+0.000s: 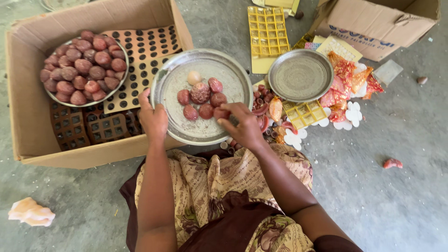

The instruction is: The person sits on the floor and transfers reddish-brown food items from a large metal tray into a cardboard box containing a perforated tray. They handle the items one by one, placing them into the box while occasionally adjusting the tray.

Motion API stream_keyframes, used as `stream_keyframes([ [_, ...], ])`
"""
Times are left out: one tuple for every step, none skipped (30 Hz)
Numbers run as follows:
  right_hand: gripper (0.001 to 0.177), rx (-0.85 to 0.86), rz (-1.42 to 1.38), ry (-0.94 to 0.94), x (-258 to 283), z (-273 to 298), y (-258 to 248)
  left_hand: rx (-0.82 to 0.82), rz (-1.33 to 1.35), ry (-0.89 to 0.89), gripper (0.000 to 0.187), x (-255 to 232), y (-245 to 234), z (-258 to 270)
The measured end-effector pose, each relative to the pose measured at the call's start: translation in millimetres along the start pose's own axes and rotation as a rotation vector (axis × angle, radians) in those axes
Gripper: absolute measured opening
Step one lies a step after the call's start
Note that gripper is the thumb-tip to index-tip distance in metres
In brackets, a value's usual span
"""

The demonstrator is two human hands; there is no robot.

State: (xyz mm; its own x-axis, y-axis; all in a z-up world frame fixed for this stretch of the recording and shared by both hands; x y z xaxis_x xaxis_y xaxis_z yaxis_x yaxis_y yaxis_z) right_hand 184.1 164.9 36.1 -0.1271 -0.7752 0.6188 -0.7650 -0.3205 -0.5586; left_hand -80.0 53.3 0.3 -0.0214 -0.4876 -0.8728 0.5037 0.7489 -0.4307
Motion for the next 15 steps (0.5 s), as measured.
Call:
stream_keyframes([
  [0.026,-0.001,0.074,-0.055,9,2,-1,0.007,-0.002,-0.005,0.056,2,1,-2],
  [0.026,0.0,0.148,-0.109,17,3,0,0.014,-0.003,-0.009,0.056,7,2,-5],
  [0.023,0.003,0.152,-0.105,19,3,1,-0.014,-0.003,0.03,0.056,8,0,-6],
  [0.021,0.007,0.156,-0.102,21,1,3,-0.041,-0.003,0.07,0.056,12,-2,-7],
  [0.018,0.01,0.165,-0.1,20,-1,2,-0.067,0.002,0.112,0.056,14,-1,-9],
  [0.019,0.02,0.15,-0.112,20,-6,3,-0.107,-0.026,0.201,0.056,11,-2,-12],
  [0.019,0.035,0.133,-0.118,20,-9,4,-0.144,-0.058,0.284,0.056,11,-3,-12],
  [0.021,0.05,0.115,-0.124,20,-13,3,-0.179,-0.09,0.368,0.056,10,-6,-11],
  [0.024,0.052,0.046,-0.14,19,-15,-5,-0.187,-0.089,0.402,0.056,11,-7,-11],
  [0.027,0.053,-0.024,-0.155,17,-16,-19,-0.194,-0.089,0.437,0.057,8,-8,-9],
  [0.031,0.051,-0.096,-0.173,15,-16,-32,-0.203,-0.087,0.474,0.057,2,-8,-5],
  [0.029,0.005,-0.144,0.062,-13,-12,-45,-0.156,-0.051,0.334,0.057,8,-5,-9],
  [0.028,-0.041,-0.192,0.297,-43,-1,-56,-0.109,-0.017,0.194,0.057,14,-3,-11],
  [0.027,-0.085,-0.24,0.531,-76,18,-64,-0.059,0.016,0.055,0.057,20,0,-11],
  [0.026,-0.131,-0.287,0.493,-92,23,-73,-0.062,0.022,0.048,0.057,14,-2,-9],
])
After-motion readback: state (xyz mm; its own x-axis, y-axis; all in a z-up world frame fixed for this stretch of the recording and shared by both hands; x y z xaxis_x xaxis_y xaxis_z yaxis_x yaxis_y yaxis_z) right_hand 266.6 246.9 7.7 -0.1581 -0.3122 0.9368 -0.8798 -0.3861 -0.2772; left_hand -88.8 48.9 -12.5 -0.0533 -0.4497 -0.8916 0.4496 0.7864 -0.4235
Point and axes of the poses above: each hand's wrist, its own z-axis away from the middle knuckle, its own y-axis out of the palm, x = y × z, the point moved 10 cm from there along -z, towards the middle knuckle, and after that the axes turned 5 degrees about -y, right-handed, at the moved point
